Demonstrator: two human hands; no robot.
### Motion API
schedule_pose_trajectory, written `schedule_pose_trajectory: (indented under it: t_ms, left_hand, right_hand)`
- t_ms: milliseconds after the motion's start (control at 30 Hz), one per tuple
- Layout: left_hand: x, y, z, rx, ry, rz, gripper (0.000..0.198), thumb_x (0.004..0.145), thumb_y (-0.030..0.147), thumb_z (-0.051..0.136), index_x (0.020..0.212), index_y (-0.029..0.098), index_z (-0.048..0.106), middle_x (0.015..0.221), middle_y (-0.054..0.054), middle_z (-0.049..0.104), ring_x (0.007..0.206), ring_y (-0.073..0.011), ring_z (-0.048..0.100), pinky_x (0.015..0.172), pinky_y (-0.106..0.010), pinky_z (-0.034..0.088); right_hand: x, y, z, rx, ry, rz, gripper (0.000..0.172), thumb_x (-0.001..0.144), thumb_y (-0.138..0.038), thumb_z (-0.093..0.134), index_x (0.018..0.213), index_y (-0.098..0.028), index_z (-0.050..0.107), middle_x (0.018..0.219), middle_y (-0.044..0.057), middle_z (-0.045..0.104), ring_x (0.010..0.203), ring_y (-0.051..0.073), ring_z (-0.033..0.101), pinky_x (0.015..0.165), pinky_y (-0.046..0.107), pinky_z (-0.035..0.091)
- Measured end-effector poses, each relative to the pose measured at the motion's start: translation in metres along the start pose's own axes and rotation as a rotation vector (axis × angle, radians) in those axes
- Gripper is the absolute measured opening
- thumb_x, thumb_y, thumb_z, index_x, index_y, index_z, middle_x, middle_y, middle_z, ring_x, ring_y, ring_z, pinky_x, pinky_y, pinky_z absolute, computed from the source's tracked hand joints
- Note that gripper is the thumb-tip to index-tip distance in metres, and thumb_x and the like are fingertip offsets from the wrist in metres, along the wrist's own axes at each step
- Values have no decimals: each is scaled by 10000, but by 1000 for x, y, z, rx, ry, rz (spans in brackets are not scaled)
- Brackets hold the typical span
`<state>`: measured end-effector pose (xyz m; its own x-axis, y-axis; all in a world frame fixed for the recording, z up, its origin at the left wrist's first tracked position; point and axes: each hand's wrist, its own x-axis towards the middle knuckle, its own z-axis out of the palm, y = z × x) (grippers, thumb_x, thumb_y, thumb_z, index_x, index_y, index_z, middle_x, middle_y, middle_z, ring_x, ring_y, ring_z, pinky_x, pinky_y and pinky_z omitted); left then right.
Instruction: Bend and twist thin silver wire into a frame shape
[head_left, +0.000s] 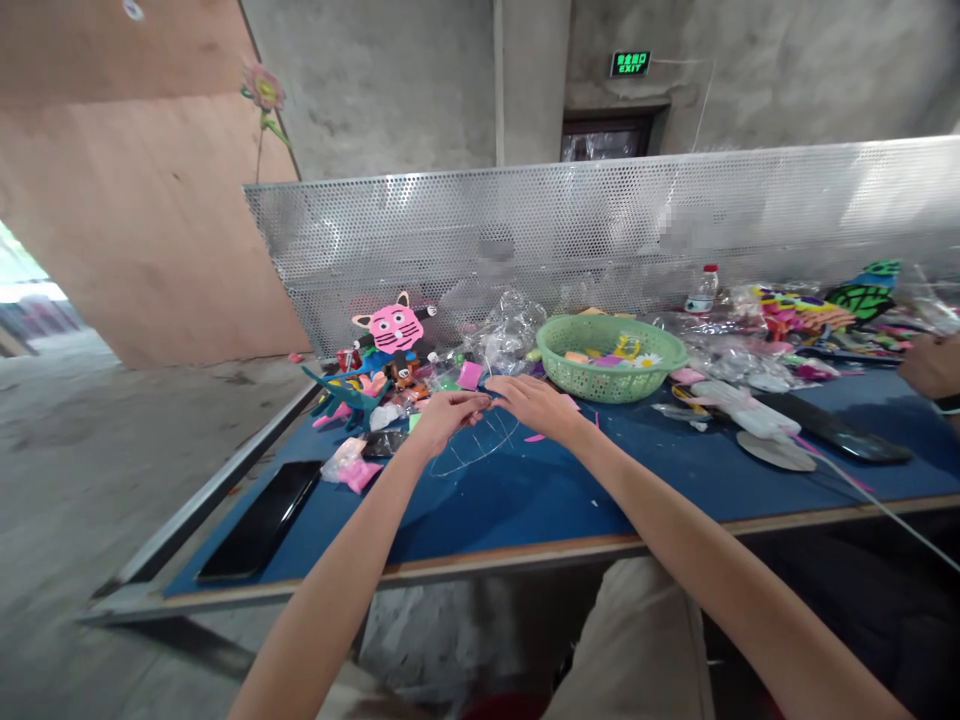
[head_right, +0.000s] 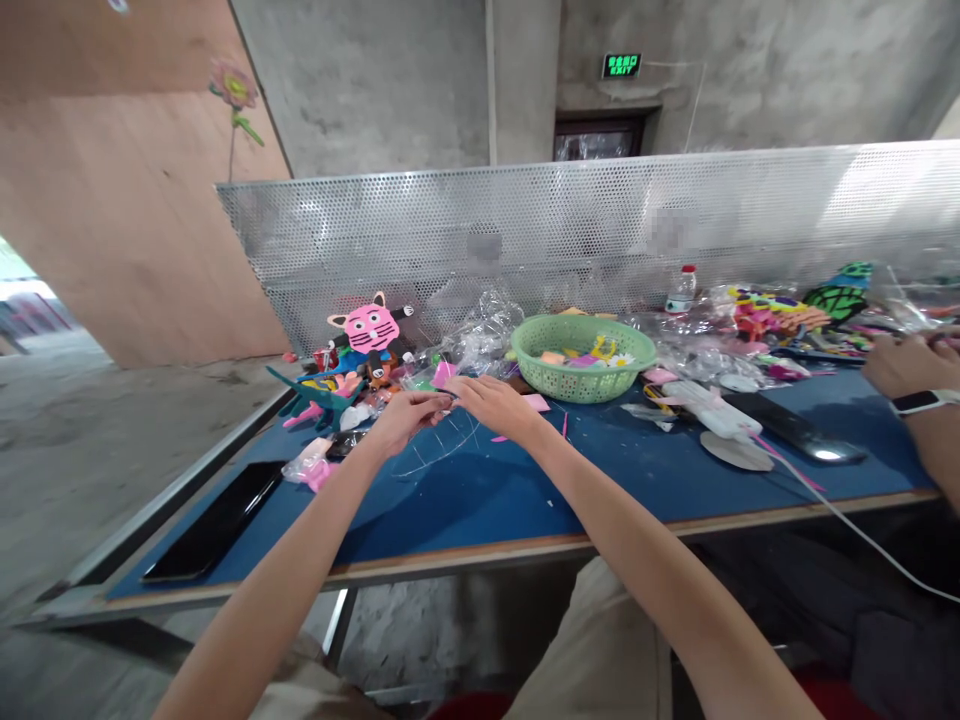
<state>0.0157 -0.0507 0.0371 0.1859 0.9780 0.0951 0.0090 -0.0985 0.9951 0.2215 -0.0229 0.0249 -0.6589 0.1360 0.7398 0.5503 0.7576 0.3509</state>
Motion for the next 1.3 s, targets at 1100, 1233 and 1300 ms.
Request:
schedule_pose_trajectory:
  t_ms: [1100,1233,1300]
  left_hand:
    - [-6,-1,5,568,149,456,157,820,273,689,910,193,789,886,-39,780,807,-210,717,747,-297,540]
    - [-7,0,5,692,139,533,158,849,228,635,893,220,787,843,-20,772,775,-194,704,763,-295,519]
    - [-7,0,4,707,118,541,163,853,231,625,891,214,783,854,-28,770,790,-195,697,769,-296,509]
  right_hand:
    - [3,-14,3,315,-33,470,163,942,-204,591,907,-227,748,915,35,762,839,192,663,770,308,453]
    - [3,-15,4,313,-34,492,167,944,-203,586,910,-225,748,898,34,760,842,198,650,779,317,450]
    - [2,-13,5,323,-36,492,165,944,-203,587,919,-227,749,890,31,759,836,197,644,777,316,446]
